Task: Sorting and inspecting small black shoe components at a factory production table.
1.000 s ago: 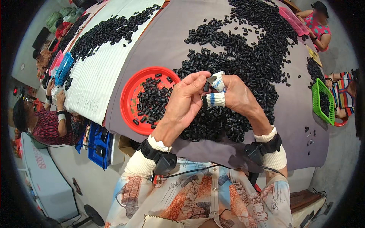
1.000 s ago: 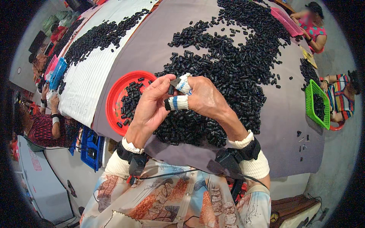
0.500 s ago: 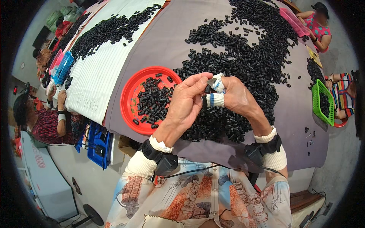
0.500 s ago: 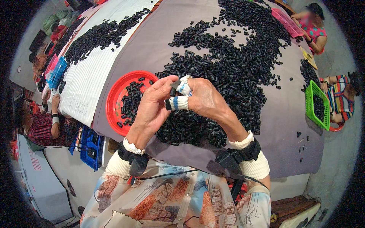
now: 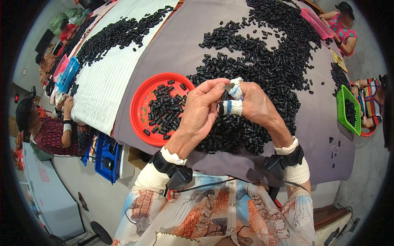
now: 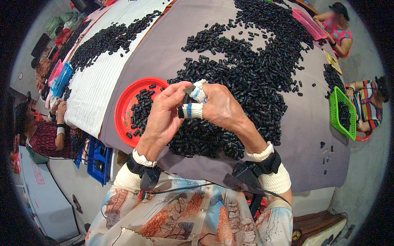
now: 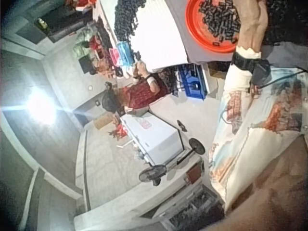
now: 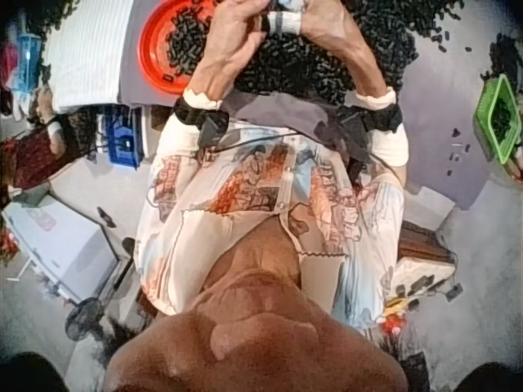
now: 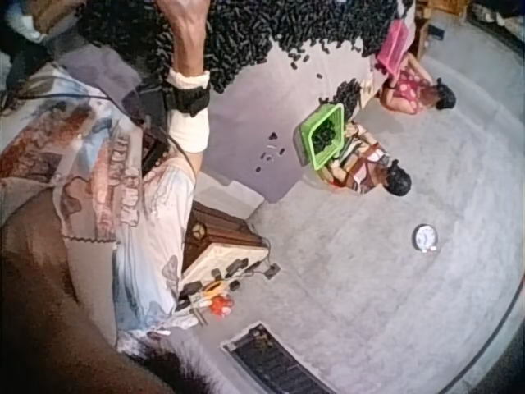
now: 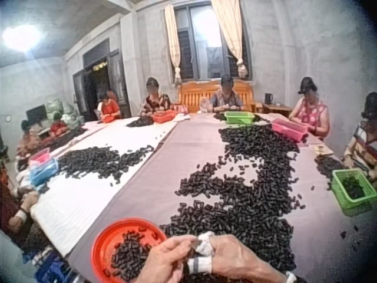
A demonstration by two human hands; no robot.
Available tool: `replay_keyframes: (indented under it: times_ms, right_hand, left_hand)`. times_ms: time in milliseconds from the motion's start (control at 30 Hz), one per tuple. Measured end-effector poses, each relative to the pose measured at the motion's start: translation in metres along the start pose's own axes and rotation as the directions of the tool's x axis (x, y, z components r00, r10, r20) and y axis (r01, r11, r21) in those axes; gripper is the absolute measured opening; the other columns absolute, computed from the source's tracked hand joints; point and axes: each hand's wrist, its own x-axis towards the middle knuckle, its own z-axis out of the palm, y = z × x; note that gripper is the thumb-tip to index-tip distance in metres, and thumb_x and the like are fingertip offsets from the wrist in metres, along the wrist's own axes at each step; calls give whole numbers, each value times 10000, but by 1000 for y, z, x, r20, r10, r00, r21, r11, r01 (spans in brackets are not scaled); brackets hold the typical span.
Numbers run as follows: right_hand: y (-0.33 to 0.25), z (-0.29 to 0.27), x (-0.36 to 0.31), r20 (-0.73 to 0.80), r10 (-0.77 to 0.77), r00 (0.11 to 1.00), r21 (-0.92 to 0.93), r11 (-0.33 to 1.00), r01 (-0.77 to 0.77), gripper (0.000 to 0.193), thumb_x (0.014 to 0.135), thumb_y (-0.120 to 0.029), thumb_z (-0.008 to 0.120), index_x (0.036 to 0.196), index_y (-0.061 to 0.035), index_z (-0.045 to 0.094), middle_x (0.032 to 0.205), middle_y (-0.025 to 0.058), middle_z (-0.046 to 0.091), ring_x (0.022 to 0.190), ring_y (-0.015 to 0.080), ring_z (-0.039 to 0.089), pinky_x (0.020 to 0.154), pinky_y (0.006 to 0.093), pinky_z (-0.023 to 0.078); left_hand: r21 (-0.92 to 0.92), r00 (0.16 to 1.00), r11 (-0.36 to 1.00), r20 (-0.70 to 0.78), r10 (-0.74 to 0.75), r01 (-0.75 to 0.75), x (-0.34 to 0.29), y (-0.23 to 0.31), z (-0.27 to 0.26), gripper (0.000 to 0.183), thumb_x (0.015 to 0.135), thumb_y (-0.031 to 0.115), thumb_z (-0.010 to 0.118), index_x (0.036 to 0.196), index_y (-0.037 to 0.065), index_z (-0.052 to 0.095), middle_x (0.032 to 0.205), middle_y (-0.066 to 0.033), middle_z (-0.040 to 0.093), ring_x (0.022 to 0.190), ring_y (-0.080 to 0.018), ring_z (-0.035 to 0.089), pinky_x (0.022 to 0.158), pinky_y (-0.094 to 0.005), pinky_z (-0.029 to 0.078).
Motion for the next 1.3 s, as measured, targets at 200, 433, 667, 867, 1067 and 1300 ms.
replay_keyframes:
  times_ms: [200, 433, 667, 867, 1067, 1300]
  right_hand:
    - [3, 1, 0, 26, 4, 1000, 38, 999, -5, 262, 685, -228, 705, 729, 7, 600, 607, 35, 565, 560, 102, 501, 539, 281, 412]
    - [10, 4, 3, 58, -50, 997, -53, 997, 53, 268, 721, -265, 669, 747, -7, 602, 618, 68, 577, 533, 157, 510, 544, 301, 423]
    - [8, -14, -3, 119, 69, 990, 74, 994, -78, 169, 779, -217, 593, 846, -66, 628, 603, 14, 546, 483, 96, 488, 448, 247, 387]
    - [26, -42, -19, -57, 151, 987, 95, 985, -145, 124, 810, -158, 525, 772, -56, 584, 535, -15, 466, 425, 47, 449, 371, 203, 351]
    - [43, -47, -25, -96, 135, 986, -64, 988, -141, 159, 816, -166, 519, 747, -36, 577, 563, 2, 475, 441, 75, 439, 399, 231, 347]
    - [52, -49, -37, -137, 249, 959, 14, 968, -250, 156, 806, -179, 538, 752, -37, 576, 548, -34, 464, 449, 57, 400, 411, 236, 321]
  left_hand:
    - [12, 1000, 1000, -13, 15, -14, 1, -2, -2, 172, 861, 75, 548, 994, -27, 585, 869, -41, 592, 765, -78, 545, 694, -194, 465]
    - [59, 997, 997, -47, 53, -50, 0, -2, -3, 170, 858, 75, 553, 989, -26, 587, 873, -43, 593, 773, -86, 551, 702, -207, 471]
    - [398, 974, 908, -122, 190, -128, -1, 31, -51, 158, 828, 74, 587, 953, -18, 616, 851, -50, 611, 728, -100, 552, 614, -214, 441]
    - [839, 911, 543, -190, 365, -43, -9, 39, -105, 167, 800, 87, 602, 935, -4, 641, 837, -40, 626, 734, -83, 562, 650, -205, 441]
    - [957, 969, 222, 144, 200, -188, 26, -25, -71, 178, 738, 129, 638, 858, -2, 641, 787, -112, 619, 719, -209, 590, 680, -293, 458]
    - [892, 949, -362, 309, 54, -270, 45, -65, -60, 220, 715, 151, 656, 872, 4, 613, 835, -150, 518, 895, -317, 508, 747, -395, 430]
